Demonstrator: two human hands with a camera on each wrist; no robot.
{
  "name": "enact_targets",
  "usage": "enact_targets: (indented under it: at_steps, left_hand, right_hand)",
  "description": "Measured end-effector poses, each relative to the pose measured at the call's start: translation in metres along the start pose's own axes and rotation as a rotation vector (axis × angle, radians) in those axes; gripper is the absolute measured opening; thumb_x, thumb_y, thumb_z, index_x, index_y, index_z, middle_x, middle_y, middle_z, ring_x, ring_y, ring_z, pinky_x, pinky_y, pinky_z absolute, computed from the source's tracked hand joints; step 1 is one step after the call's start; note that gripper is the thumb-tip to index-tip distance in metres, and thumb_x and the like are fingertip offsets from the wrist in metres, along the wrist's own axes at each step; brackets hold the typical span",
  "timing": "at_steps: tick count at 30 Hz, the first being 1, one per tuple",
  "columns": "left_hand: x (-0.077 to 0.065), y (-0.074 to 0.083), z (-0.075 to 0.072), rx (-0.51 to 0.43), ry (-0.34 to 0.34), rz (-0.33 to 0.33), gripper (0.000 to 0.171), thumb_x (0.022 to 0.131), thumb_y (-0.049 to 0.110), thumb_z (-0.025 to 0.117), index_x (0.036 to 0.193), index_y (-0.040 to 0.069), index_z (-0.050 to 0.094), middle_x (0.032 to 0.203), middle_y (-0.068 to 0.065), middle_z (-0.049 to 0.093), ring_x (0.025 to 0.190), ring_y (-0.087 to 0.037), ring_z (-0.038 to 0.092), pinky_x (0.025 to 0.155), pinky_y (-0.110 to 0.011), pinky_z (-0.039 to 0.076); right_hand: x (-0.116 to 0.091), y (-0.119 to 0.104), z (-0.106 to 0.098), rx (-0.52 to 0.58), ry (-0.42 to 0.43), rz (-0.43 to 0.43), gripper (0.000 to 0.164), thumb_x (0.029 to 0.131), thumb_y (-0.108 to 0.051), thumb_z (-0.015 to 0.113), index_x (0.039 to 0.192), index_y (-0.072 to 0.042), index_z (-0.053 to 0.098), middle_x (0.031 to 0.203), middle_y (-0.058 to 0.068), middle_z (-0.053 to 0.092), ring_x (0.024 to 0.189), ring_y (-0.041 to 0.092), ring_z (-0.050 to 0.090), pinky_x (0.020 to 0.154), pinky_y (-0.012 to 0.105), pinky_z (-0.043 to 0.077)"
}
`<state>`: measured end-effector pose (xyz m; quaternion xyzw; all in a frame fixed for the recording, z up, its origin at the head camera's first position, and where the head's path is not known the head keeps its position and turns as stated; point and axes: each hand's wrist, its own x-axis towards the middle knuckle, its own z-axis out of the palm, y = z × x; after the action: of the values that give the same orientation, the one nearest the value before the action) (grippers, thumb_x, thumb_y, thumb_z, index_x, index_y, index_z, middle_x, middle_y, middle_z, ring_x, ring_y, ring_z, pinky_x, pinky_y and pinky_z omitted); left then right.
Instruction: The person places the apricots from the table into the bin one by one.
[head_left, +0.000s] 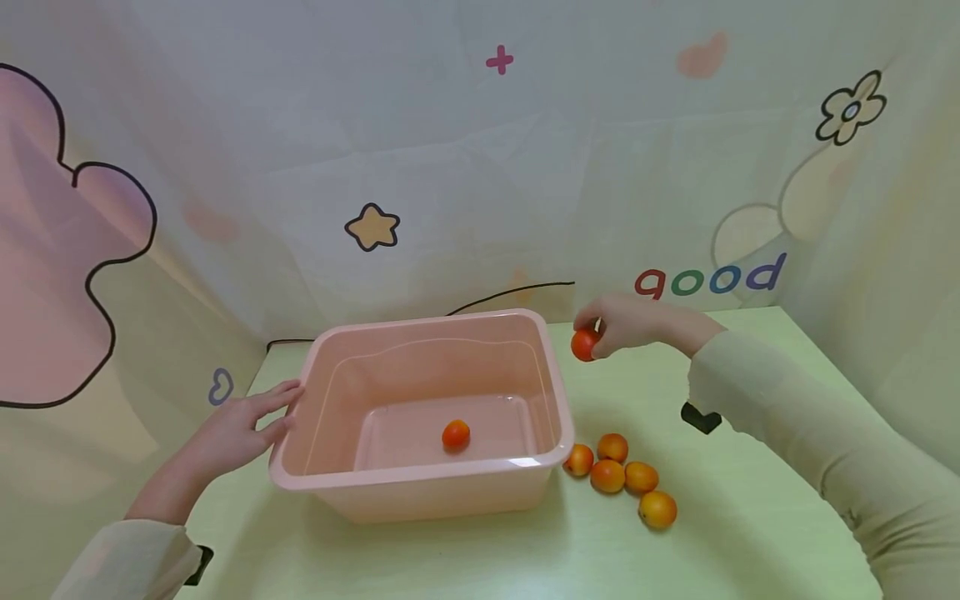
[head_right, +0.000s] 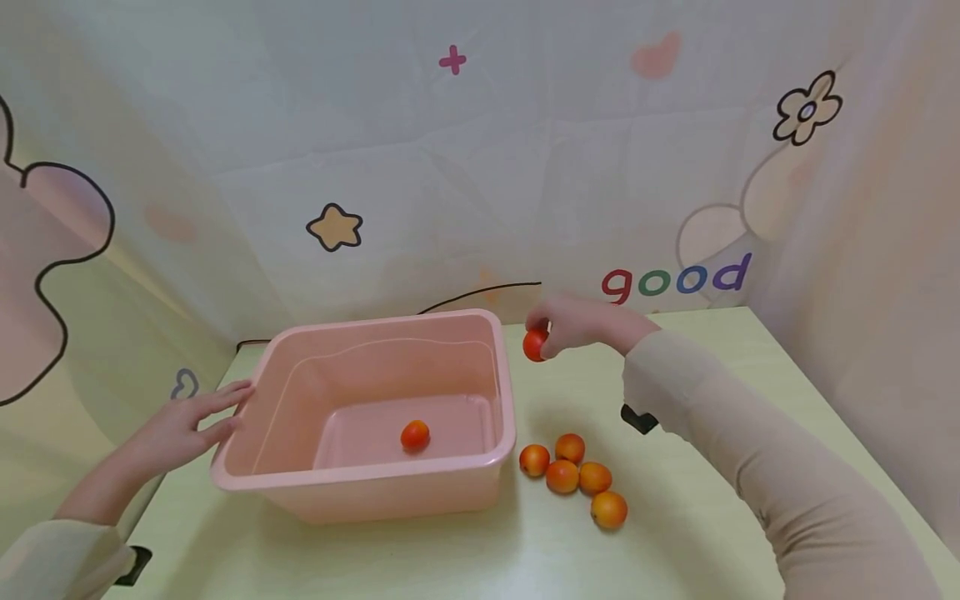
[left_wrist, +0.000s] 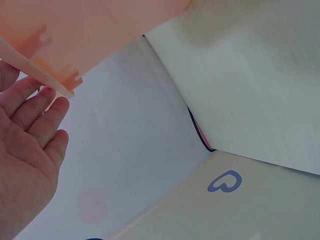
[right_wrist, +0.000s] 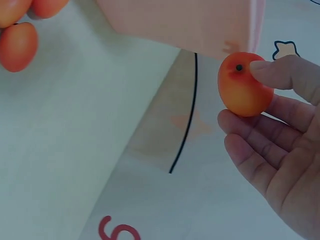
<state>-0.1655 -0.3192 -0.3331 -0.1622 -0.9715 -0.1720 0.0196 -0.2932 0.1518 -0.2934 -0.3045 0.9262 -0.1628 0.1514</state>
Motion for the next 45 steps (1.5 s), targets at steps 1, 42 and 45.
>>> enact_targets:
  at_steps: [1, 42, 45]
  left_hand:
    - [0.000, 0.000, 0.000, -0.001, -0.001, 0.000, 0.048, 0.086, 0.022, 0.056, 0.128, 0.001, 0.045, 0.133, -0.016, 0.043, 0.112, -0.039, 0.048, 0.082, -0.050, 0.042]
    - [0.001, -0.003, -0.002, -0.033, -0.007, 0.004, 0.048, 0.086, 0.024, 0.057, 0.128, 0.003, 0.047, 0.133, -0.015, 0.044, 0.116, -0.040, 0.044, 0.085, -0.053, 0.040]
    - [0.001, -0.003, -0.001, -0.033, 0.002, 0.013, 0.047, 0.086, 0.023, 0.057, 0.127, 0.003, 0.047, 0.132, -0.015, 0.045, 0.116, -0.040, 0.045, 0.085, -0.052, 0.041]
  right_hand:
    - [0.001, -0.002, -0.002, -0.002, 0.004, -0.001, 0.027, 0.073, -0.008, 0.064, 0.100, -0.005, 0.062, 0.089, 0.006, 0.060, 0.080, 0.020, 0.052, 0.066, 0.027, 0.049]
    - [0.081, -0.116, -0.007, -0.113, -0.129, -0.093, 0.010, 0.073, -0.007, 0.062, 0.082, -0.013, 0.063, 0.080, -0.001, 0.055, 0.077, 0.017, 0.048, 0.063, 0.025, 0.043]
    - [0.088, -0.119, 0.002, -0.053, -0.147, -0.111, 0.009, 0.073, -0.005, 0.062, 0.080, -0.011, 0.062, 0.079, 0.001, 0.055, 0.076, 0.018, 0.048, 0.063, 0.025, 0.043]
